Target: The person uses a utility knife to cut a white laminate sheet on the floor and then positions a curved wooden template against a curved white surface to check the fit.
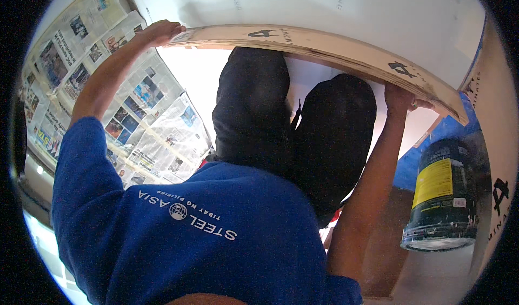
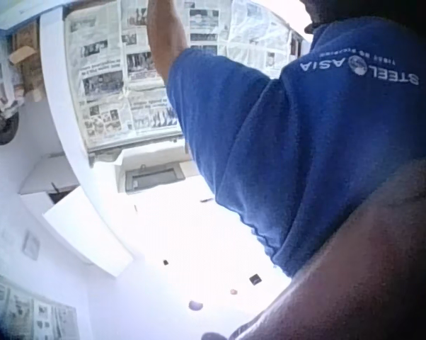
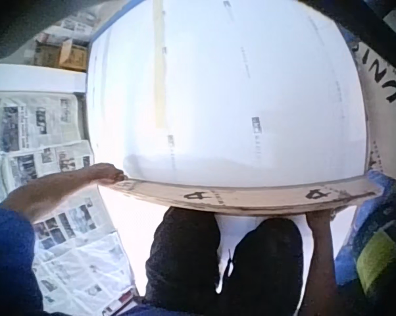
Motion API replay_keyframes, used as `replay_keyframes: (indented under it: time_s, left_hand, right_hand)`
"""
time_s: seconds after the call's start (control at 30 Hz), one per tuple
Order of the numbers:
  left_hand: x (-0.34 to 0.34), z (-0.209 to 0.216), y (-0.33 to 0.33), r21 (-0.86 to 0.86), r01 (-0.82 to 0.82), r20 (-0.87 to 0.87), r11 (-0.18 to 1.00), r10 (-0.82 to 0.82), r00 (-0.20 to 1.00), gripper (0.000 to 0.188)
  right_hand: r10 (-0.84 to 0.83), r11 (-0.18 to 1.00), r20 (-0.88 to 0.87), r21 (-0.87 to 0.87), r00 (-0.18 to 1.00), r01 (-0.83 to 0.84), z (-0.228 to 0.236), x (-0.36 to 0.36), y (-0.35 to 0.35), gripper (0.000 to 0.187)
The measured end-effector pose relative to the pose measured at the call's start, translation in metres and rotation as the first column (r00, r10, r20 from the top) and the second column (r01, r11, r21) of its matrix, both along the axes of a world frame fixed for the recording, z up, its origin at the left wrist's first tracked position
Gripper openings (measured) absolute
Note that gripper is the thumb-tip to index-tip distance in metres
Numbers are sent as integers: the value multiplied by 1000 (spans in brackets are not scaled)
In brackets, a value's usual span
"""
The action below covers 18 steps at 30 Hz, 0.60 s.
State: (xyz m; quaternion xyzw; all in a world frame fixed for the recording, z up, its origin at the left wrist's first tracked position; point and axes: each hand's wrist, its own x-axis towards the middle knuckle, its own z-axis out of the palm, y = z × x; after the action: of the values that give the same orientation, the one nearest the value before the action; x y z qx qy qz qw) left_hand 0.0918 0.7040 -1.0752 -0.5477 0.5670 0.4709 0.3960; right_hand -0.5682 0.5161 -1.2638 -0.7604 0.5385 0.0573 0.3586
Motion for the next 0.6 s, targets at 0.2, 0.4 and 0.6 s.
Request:
replay_keyframes:
  time_s: [0.2,0.4,0.6]
  left_hand:
    - [-80,-19,-44,-84,-209,-116,974,199,973,54]
    - [-124,-32,-69,-160,-293,-162,943,268,950,53]
    - [-120,-47,-60,-234,-253,-256,939,192,947,51]
  right_hand:
    - [55,998,-78,-9,995,-56,-6,-13,3,46]
    - [115,993,-112,-18,987,-118,5,0,-3,44]
    - [34,999,-13,-7,999,-34,6,-1,1,44]
